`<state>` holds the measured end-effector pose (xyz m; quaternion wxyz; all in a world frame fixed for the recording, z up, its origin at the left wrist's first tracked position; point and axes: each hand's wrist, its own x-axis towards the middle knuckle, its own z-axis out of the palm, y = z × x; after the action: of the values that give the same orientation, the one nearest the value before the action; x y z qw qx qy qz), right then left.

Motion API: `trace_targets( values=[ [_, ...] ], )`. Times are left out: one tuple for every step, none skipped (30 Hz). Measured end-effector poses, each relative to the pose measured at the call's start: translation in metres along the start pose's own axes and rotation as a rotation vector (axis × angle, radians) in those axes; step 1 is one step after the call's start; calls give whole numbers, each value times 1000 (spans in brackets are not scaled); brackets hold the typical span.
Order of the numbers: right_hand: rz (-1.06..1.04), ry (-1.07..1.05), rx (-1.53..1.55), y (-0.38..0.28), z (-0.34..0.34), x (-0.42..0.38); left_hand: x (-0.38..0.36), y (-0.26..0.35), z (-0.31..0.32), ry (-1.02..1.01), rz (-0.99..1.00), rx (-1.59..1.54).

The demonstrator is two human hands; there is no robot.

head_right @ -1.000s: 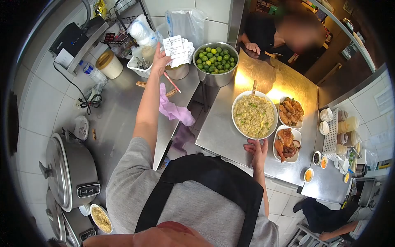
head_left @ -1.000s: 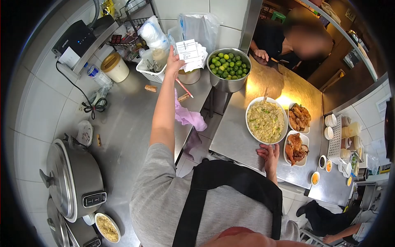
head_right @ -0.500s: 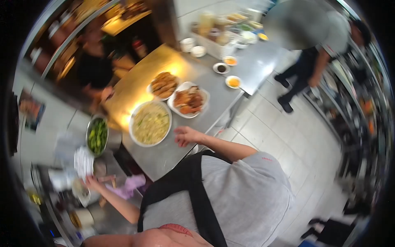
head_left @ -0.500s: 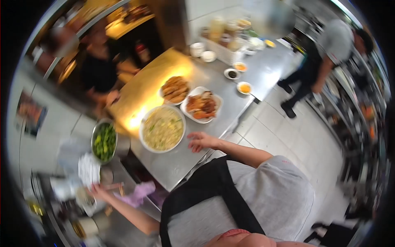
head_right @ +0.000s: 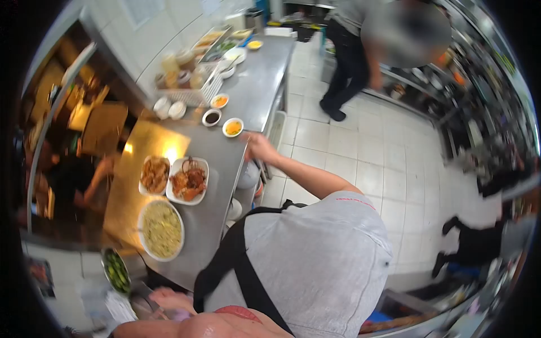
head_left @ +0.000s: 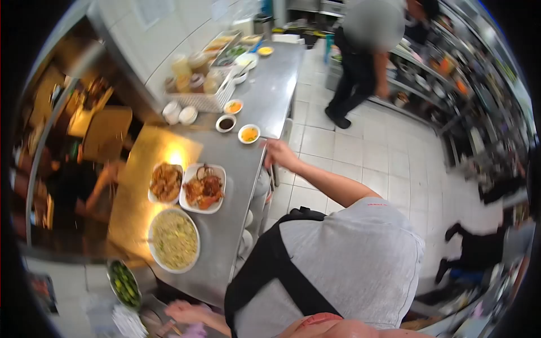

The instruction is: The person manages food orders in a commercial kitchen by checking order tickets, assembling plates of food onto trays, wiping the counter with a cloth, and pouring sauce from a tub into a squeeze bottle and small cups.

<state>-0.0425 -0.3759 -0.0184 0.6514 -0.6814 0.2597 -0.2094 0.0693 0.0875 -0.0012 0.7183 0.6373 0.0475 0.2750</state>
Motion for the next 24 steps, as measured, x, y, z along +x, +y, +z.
trace_targets(
  values=[
    [-172, 80, -16, 36, -15, 29, -11, 10, 19, 59, -74, -3],
    [-314, 153, -201, 31, -24, 37, -18, 4, 21, -51, -2, 25],
    [-312, 155, -264, 28, -34, 47, -34, 11, 39, -16, 62, 20],
    [-358, 134, -406, 33, -42, 60, -45, 5, 50, -29, 79, -44],
    [-393, 82, -504, 24, -46, 66, -56, -3, 60, -48, 95, -108],
    [-487, 25, -559, 28, -47, 77, -67, -6, 67, -73, 35, -155],
    [-583, -23, -614, 30, -47, 88, -80, -6, 75, -103, -27, -210],
    [-498, -108, -701, 20, -45, 91, -93, -3, 84, -55, -15, -195],
    [-519, -156, -690, 20, -41, 97, -105, 1, 93, -70, -39, -183],
    [-483, -213, -734, 19, -37, 103, -114, 3, 100, -90, -65, -175],
    [-447, -268, -783, 18, -34, 110, -122, 5, 105, -49, -54, -165],
    [-437, -289, -803, 19, -30, 118, -130, 7, 106, -45, -68, -171],
    [-456, -326, -798, 19, -26, 124, -137, 8, 107, -44, -83, -179],
    [-447, -324, -857, 16, -24, 128, -143, 9, 106, -39, -66, -177],
    [-434, -320, -915, 13, -21, 131, -150, 11, 106, -8, -59, -166],
    [-442, -333, -930, 12, -19, 135, -155, 15, 108, -27, -69, -133],
    [-445, -348, -922, 9, -18, 134, -159, 18, 111, -55, -81, -100],
    [-427, -376, -936, 4, -17, 133, -163, 24, 120, -81, -119, -47],
    [-410, -402, -950, 2, -17, 133, -161, 29, 134, -197, -95, 70],
    [-412, -410, -946, 5, -16, 134, -157, 36, 155, -312, -73, 186],
    [-428, -398, -917, 8, -16, 135, -151, 37, 183, -460, 15, 227],
    [-442, -381, -889, 10, -18, 135, -142, 38, 217, -612, 103, 265],
    [-438, -380, -889, 10, -19, 135, -134, 41, 252, -783, 183, 343],
    [-455, -366, -876, 8, -20, 133, -128, 40, 291, -911, 99, 326]
  ],
)
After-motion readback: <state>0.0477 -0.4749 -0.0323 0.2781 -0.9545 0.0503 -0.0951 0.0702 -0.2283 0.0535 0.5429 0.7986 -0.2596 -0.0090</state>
